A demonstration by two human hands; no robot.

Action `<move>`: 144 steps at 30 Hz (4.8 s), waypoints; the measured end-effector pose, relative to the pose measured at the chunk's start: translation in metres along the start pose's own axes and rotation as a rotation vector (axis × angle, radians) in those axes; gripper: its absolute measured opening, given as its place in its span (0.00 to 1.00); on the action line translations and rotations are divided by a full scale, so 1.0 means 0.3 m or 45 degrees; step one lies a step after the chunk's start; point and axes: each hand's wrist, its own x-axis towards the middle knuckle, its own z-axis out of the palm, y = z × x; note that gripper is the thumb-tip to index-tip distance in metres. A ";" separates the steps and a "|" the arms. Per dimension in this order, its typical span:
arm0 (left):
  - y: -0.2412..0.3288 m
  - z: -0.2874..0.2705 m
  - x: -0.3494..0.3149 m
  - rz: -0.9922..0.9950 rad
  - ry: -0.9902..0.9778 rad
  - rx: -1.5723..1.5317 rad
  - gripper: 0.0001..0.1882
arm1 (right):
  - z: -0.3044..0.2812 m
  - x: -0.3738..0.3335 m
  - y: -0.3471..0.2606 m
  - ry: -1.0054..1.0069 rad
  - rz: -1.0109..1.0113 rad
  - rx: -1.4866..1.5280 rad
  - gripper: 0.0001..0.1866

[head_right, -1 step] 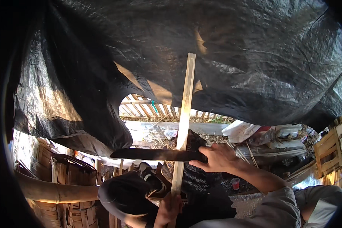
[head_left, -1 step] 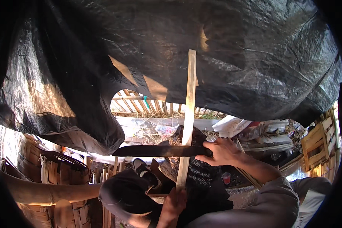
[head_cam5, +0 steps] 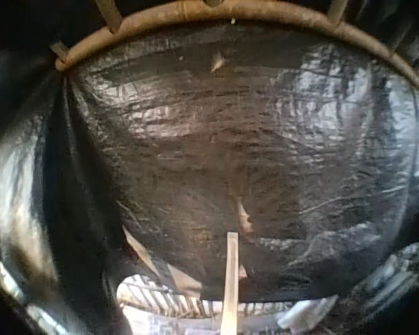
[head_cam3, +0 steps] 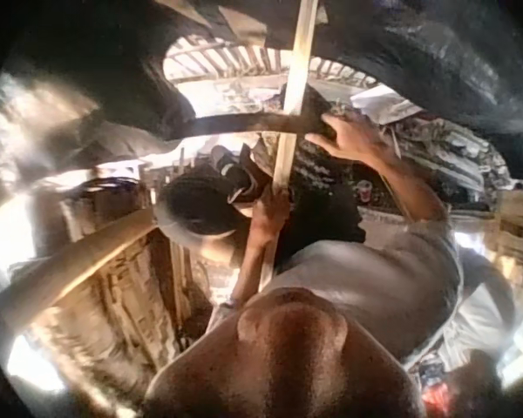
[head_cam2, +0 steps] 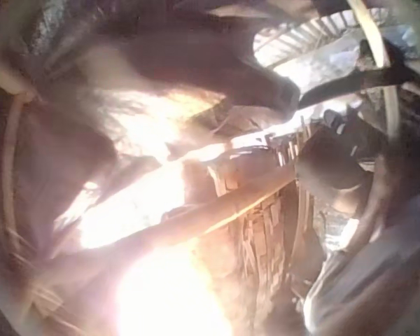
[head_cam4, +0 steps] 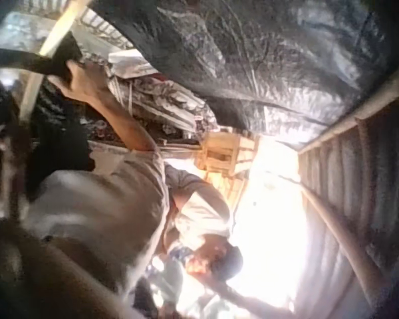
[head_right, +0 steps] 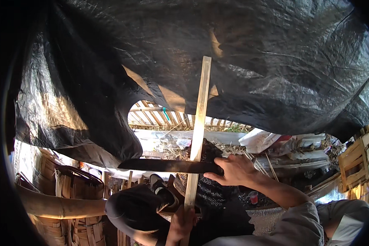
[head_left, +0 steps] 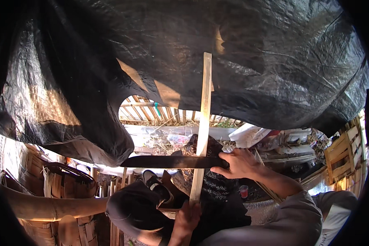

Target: The person shapes and thins bamboo strips, scraping along each piece with a large knife.

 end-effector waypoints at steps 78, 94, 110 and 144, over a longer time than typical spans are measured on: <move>0.110 -0.019 0.046 -0.017 0.018 -0.396 0.16 | -0.132 0.092 0.068 -0.094 0.220 0.033 0.29; 0.097 -0.029 0.053 -0.155 -0.032 -0.528 0.18 | -0.148 0.089 0.060 -0.049 0.293 0.039 0.20; 0.121 -0.029 0.054 -0.094 0.014 -0.266 0.11 | -0.053 -0.017 -0.066 -0.025 0.176 0.167 0.23; -0.012 -0.037 -0.088 -0.160 -0.284 -0.565 0.14 | -0.010 -0.089 -0.158 -0.013 0.091 -0.036 0.29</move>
